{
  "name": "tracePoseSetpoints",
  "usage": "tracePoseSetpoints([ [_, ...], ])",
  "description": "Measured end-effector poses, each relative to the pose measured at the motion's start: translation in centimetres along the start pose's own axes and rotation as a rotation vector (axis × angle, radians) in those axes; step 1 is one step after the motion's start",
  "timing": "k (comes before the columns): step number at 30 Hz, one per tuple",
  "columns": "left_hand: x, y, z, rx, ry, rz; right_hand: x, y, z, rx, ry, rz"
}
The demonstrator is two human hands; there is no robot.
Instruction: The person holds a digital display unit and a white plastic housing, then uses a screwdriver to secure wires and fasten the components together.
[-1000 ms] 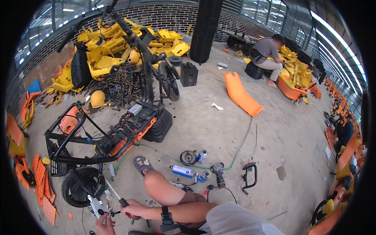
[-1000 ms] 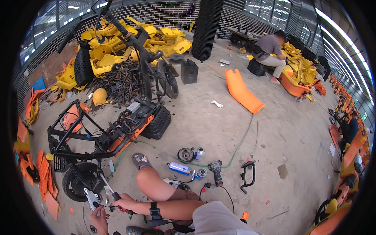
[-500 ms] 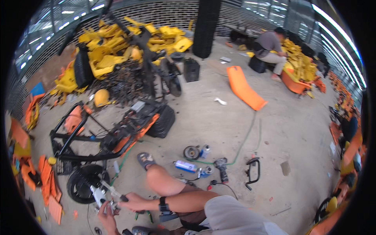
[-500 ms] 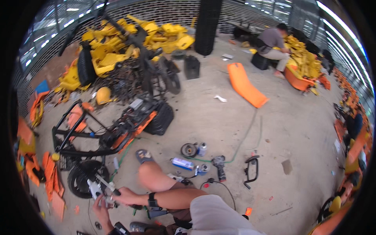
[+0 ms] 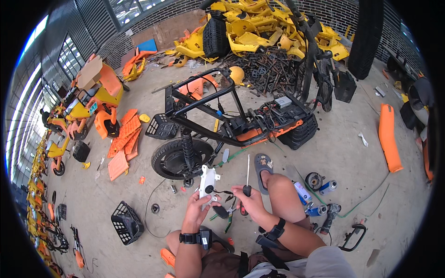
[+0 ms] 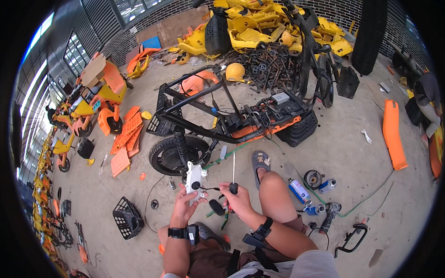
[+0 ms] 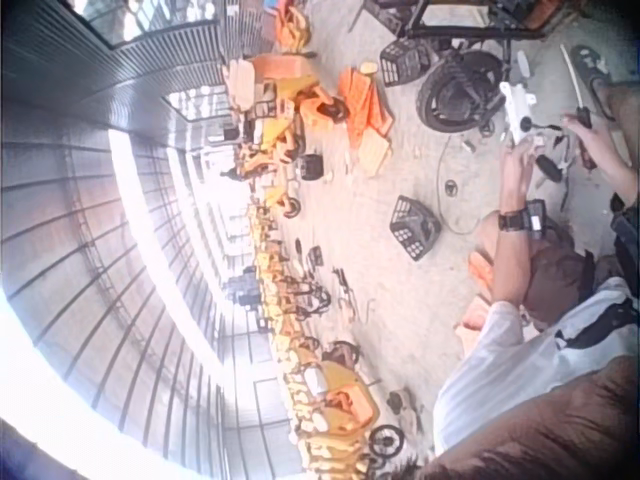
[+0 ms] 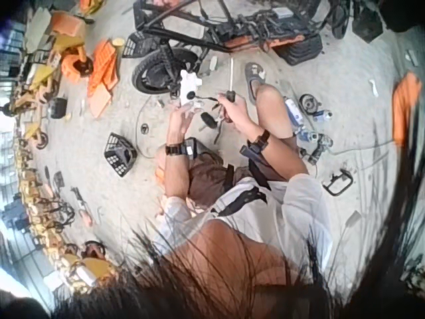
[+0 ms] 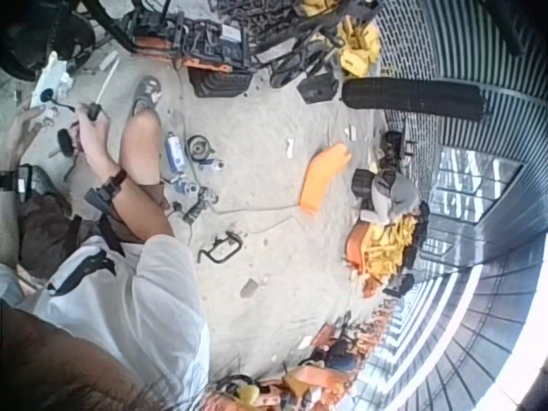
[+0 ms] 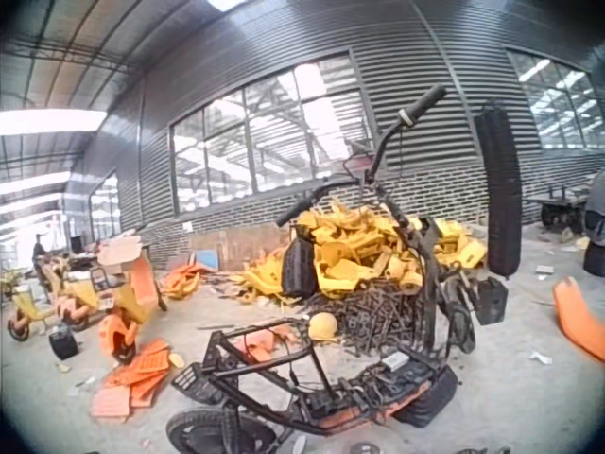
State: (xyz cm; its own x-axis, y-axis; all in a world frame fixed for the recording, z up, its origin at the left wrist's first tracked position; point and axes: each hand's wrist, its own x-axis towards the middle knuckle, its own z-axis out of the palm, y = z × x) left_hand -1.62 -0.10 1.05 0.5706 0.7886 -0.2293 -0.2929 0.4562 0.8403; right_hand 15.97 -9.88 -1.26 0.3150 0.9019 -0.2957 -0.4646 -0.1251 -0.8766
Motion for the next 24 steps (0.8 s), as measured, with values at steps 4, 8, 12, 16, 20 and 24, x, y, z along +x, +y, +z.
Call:
tracePoseSetpoints([
  [4, -0.2, -0.3, 0.5, -0.194, -0.143, -0.043, -0.5, 0.8, 0.1, -0.014, -0.169, -0.026],
  [8, -0.1, 0.0, 0.7, -0.285, -0.241, -0.035, -1.2, -0.1, 0.9, -0.116, -0.254, 0.007],
  [12, -0.2, 0.1, 0.4, -0.218, -0.259, -0.021, -1.4, -0.3, 0.6, -0.168, -0.218, 0.079],
  [16, 0.1, -0.2, 0.3, -0.011, -0.197, -0.06, -0.1, 1.2, 0.3, -0.07, -0.171, -0.011],
  [20, 0.1, -0.1, 1.0, 0.018, -0.149, -0.109, -0.3, 1.6, 0.1, -0.094, -0.187, 0.044],
  [24, 0.4, -0.6, 0.2, -0.023, -0.011, -0.082, -0.6, 0.7, 0.8, -0.08, -0.185, 0.079],
])
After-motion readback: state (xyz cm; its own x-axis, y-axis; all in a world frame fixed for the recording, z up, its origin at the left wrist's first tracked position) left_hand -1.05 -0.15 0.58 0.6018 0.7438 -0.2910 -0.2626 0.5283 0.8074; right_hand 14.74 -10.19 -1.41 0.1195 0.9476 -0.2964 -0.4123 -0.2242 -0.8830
